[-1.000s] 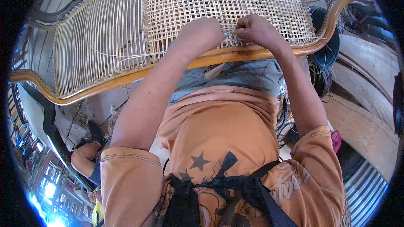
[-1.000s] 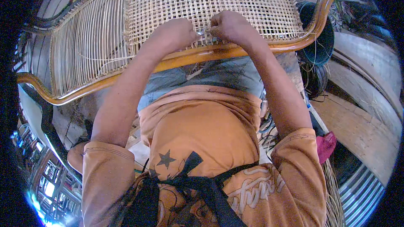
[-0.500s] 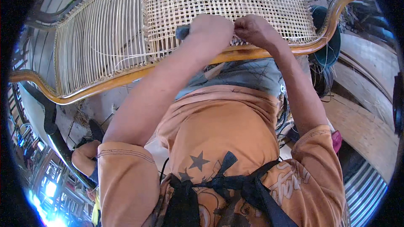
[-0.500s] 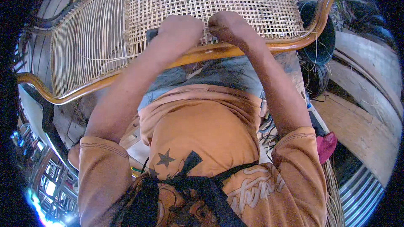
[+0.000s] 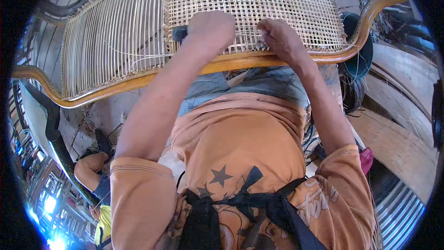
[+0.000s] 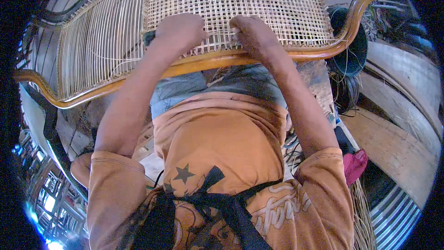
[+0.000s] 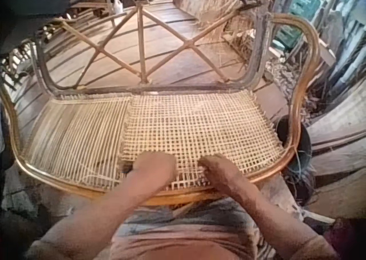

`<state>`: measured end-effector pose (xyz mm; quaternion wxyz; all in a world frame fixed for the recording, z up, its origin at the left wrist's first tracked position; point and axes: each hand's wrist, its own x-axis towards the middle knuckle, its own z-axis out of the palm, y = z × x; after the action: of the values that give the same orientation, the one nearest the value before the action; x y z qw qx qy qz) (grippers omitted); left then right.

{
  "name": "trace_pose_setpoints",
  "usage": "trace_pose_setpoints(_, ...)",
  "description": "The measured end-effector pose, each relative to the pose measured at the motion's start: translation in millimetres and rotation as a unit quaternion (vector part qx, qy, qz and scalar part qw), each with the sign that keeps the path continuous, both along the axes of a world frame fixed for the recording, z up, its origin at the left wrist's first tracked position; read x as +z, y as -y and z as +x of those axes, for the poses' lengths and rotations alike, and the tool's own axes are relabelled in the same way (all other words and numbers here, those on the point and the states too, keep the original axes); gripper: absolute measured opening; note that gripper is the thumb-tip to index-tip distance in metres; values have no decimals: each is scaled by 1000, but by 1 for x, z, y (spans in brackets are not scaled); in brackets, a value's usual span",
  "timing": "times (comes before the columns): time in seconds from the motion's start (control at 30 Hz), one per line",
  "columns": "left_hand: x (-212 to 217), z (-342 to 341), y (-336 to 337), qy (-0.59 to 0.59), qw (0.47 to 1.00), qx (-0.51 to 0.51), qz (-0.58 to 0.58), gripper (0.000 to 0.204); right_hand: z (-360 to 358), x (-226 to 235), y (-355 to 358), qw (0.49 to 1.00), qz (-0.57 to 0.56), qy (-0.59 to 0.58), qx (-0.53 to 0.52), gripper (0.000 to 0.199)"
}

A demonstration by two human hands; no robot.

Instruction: Repairing or weaving a rattan bench seat using strips of material and a small tool.

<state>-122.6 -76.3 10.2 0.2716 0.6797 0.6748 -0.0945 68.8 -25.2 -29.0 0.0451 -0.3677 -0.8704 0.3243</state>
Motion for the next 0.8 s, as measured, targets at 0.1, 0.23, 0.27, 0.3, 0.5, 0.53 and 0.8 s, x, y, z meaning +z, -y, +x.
trace_pose_setpoints(0.1,3,-13,15,0,999,-28,43,32,-8,7,-2,999,-30,15,-11,20)
trace_pose_setpoints(0.23,21,-44,30,-33,998,33,-36,34,-11,16,-5,997,-24,-30,-67,24)
trace_pose_setpoints(0.27,31,-43,35,-39,999,15,8,35,-19,17,1,997,-26,-29,-69,24)
trace_pose_setpoints(0.3,36,-43,34,-46,997,-4,56,35,-32,18,7,988,-121,-69,-61,24)
trace_pose_setpoints(0.5,14,-11,15,4,999,-2,33,30,-18,23,-8,988,-126,65,-59,29)
trace_pose_setpoints(0.53,10,-3,10,3,1000,-18,16,27,-13,14,-10,988,-126,66,-62,29)
trace_pose_setpoints(0.8,10,16,-3,24,997,-77,-16,22,-13,11,-18,983,-152,80,-59,24)
